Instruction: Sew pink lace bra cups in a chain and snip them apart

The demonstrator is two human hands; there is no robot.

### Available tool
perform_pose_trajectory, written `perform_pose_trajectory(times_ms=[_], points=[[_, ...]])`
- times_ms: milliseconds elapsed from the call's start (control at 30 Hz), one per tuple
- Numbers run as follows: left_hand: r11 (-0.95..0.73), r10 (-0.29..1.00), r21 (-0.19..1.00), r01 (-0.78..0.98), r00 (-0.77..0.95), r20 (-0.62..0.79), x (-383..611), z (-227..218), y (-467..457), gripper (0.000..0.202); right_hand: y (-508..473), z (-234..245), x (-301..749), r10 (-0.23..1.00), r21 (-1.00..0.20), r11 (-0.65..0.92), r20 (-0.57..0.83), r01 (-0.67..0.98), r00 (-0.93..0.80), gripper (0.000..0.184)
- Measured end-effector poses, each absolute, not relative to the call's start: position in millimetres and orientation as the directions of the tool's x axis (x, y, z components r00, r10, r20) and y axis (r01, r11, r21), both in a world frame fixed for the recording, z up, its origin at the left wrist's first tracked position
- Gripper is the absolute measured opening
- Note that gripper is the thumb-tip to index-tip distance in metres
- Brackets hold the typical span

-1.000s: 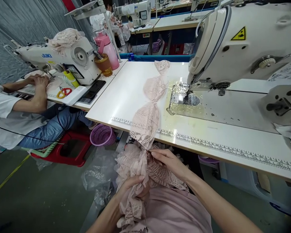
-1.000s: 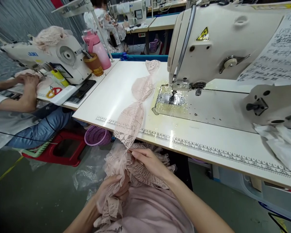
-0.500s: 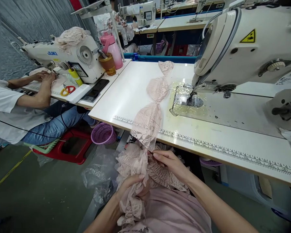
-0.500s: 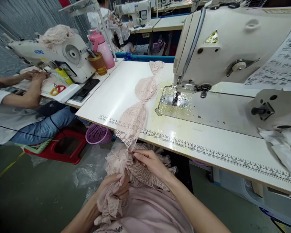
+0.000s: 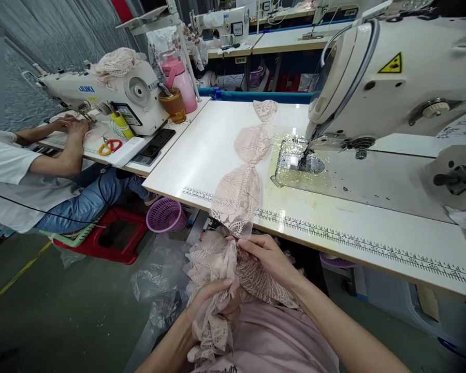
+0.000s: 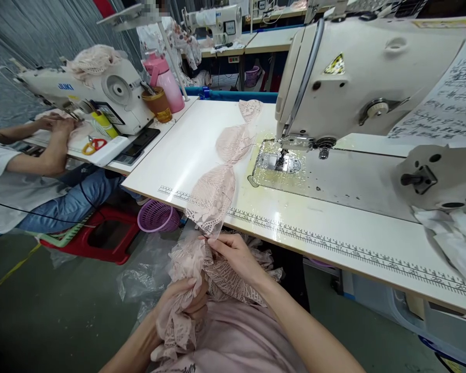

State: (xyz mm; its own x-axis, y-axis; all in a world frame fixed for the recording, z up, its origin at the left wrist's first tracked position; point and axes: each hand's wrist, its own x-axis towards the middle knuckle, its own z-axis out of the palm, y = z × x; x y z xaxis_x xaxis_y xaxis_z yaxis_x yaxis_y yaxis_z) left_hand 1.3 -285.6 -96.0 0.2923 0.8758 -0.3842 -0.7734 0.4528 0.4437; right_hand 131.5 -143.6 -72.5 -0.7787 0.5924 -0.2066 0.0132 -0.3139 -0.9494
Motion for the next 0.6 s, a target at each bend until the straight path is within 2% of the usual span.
perform_pose_trajectory(times_ms=[133,167,233,300,367,433,467,533,600], points=[[0.352,0.919,0.394,-0.849,0.232,-0.32,-1,-102,-283,0.026,-149,-65,142,0.597,-0.979,-0.178,-0.187,0.098,-0.78,0.044],[0.303,0.936,0.372,-0.877,0.199,-0.291,-2,-103,-282,0.024,-150,-61,145,0.595,-0.988,-0.088,-0.157,0.13,-0.789,0.042],[0.219,0.961,0.336,-0.916,0.142,-0.239,-4,-107,-278,0.024,-149,-50,150,0.591,-0.967,0.189,-0.025,0.169,-0.806,0.033],[0.167,0.973,0.309,-0.936,0.105,-0.205,-6,-110,-275,0.029,-140,-41,149,0.575,-0.833,0.508,0.138,0.22,-0.806,0.033],[0.122,0.978,0.263,-0.957,0.07,-0.199,-9,-112,-272,0.034,-125,-37,143,0.567,-0.623,0.713,0.243,0.322,-0.787,0.041],[0.091,0.97,0.243,-0.966,0.03,-0.241,-12,-113,-268,0.037,-108,-34,132,0.576,-0.48,0.772,0.251,0.416,-0.778,0.037],[0.094,0.959,0.26,-0.961,0.017,-0.284,-13,-113,-266,0.039,-102,-32,127,0.582,-0.457,0.774,0.244,0.437,-0.776,0.031],[0.133,0.929,0.324,-0.937,0.004,-0.369,-16,-114,-260,0.042,-99,-27,121,0.575,-0.516,0.753,0.214,0.408,-0.789,0.02],[0.182,0.902,0.38,-0.907,0.0,-0.431,-19,-112,-253,0.037,-111,-20,119,0.509,-0.662,0.698,0.191,0.274,-0.839,0.016]])
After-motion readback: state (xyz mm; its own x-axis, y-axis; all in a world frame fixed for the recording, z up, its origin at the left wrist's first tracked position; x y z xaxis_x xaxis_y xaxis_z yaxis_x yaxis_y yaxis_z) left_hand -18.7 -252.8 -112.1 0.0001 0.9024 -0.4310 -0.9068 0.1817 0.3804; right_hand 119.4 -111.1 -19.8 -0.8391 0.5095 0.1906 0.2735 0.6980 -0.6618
